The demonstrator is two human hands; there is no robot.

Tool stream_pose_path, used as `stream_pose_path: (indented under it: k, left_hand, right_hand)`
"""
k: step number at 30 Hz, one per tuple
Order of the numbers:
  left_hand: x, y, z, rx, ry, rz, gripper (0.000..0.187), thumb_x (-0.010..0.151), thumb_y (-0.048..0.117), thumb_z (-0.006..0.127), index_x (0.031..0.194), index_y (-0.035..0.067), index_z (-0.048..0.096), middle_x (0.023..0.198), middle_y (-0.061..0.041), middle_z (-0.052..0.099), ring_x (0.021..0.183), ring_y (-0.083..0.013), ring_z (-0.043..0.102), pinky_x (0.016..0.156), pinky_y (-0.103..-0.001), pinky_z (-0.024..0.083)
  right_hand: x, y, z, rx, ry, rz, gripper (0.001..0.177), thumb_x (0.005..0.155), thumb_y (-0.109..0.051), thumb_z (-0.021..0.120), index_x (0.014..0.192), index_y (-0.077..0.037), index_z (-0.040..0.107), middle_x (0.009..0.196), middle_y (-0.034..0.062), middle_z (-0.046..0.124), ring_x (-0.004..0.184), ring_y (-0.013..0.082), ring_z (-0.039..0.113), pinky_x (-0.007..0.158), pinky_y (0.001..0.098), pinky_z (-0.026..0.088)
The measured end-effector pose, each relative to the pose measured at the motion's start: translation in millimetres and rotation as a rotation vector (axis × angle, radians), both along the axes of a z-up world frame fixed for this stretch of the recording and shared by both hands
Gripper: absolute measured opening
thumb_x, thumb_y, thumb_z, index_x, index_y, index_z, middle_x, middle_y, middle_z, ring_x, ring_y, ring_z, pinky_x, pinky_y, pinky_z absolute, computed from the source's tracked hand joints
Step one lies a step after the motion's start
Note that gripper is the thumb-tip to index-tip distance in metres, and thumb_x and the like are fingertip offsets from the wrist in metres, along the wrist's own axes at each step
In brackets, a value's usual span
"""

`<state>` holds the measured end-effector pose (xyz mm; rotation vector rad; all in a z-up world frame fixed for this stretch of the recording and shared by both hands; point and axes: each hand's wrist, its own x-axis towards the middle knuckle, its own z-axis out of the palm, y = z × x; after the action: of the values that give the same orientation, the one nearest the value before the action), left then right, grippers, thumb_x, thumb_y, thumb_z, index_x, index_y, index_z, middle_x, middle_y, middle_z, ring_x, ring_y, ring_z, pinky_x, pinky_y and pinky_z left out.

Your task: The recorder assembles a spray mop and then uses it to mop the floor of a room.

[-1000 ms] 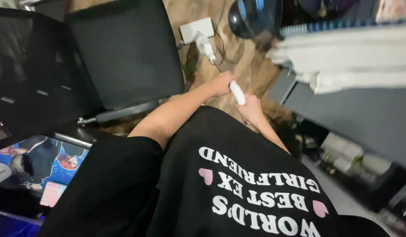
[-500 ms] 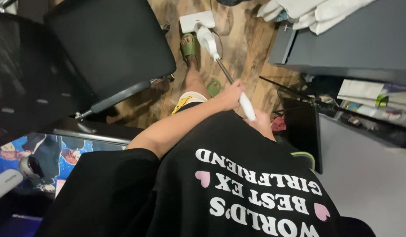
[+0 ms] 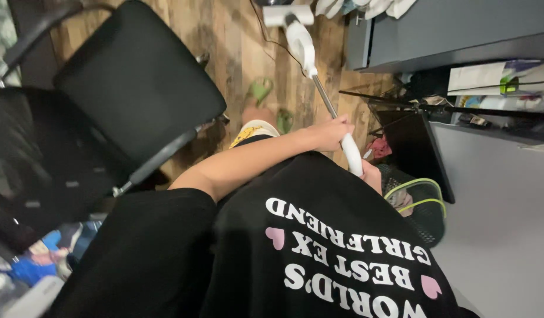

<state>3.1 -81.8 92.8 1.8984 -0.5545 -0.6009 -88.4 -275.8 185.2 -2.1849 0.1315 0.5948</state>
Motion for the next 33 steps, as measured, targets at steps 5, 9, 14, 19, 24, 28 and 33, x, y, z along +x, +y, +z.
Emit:
stream_pose_path:
  k: [5,9,14,19,24,28,33]
  left_hand:
    - [16.0,-14.2,-75.0,-0.114,-0.156,-0.161,0.020,0.072,0.005,0.073,0.090,0.007,0.064,0.104,-0.016,0.064,0.115,-0.0383,0.055,0.095,-0.043,0.049]
    - [30.4,1.1,-90.7,-0.154,-0.135,-0.234,0.024,0.071,0.001,0.068,0.093,0.007,0.065,0.104,-0.017,0.065,0.114,-0.0393,0.055,0.097,-0.044,0.048]
    - [52.9,46.3,-76.8,-0.002,0.012,-0.333,0.040,0.081,0.008,0.066,0.121,0.011,0.063,0.113,-0.020,0.063,0.114,-0.0404,0.059,0.097,-0.047,0.050]
    - [69.6,76.3,-65.7,0.030,0.025,-0.412,0.071,0.081,0.011,0.070,0.148,0.016,0.047,0.141,-0.027,0.047,0.130,-0.0433,0.050,0.107,-0.047,0.045]
    - [112.1,94.5,-27.4,0.088,-0.001,-0.445,0.090,0.085,0.011,0.074,0.162,0.020,0.028,0.159,-0.035,0.018,0.145,-0.0482,0.035,0.116,-0.048,0.036]
    - [151.8,94.3,2.1,0.158,0.116,-0.399,0.098,0.079,0.008,0.067,0.163,0.023,0.018,0.164,-0.035,0.007,0.139,-0.0441,0.045,0.106,-0.044,0.047]
    - [173.8,86.5,-80.5,0.107,-0.028,-0.324,0.094,0.077,0.005,0.069,0.161,0.018,0.029,0.157,-0.044,0.013,0.142,-0.0506,0.039,0.115,-0.043,0.041]
  right_hand:
    - [-4.5,3.3,-51.1,-0.067,-0.058,-0.064,0.027,0.079,-0.011,0.077,0.102,0.002,0.068,0.069,0.0058,0.058,0.068,0.0102,0.053,0.062,0.0305,0.047]
    - [-13.4,20.7,-91.5,-0.006,0.110,-0.357,0.025,0.078,-0.013,0.081,0.093,0.004,0.069,0.073,0.0008,0.060,0.068,0.0094,0.053,0.060,0.0322,0.045]
    - [6.2,59.9,-99.8,-0.142,0.052,-0.368,0.025,0.075,-0.012,0.077,0.093,0.004,0.070,0.066,0.0074,0.062,0.064,0.0132,0.058,0.058,0.0357,0.048]
    - [61.6,94.2,-92.0,-0.081,0.114,-0.307,0.020,0.079,-0.010,0.072,0.089,0.006,0.067,0.064,0.0123,0.063,0.061,0.0186,0.062,0.057,0.0399,0.049]
    - [128.7,116.0,-77.9,-0.086,0.061,-0.223,0.019,0.085,-0.015,0.072,0.090,0.003,0.068,0.061,0.0093,0.065,0.049,0.0199,0.064,0.048,0.0379,0.052]
    - [178.0,145.2,-40.7,0.026,0.125,-0.422,0.015,0.087,-0.010,0.065,0.093,0.003,0.066,0.056,0.0111,0.060,0.038,0.0193,0.058,0.035,0.0367,0.044]
    - [206.4,163.3,-61.4,0.138,0.132,-0.555,0.015,0.093,-0.013,0.062,0.093,0.002,0.065,0.055,0.0087,0.057,0.036,0.0182,0.055,0.034,0.0363,0.041]
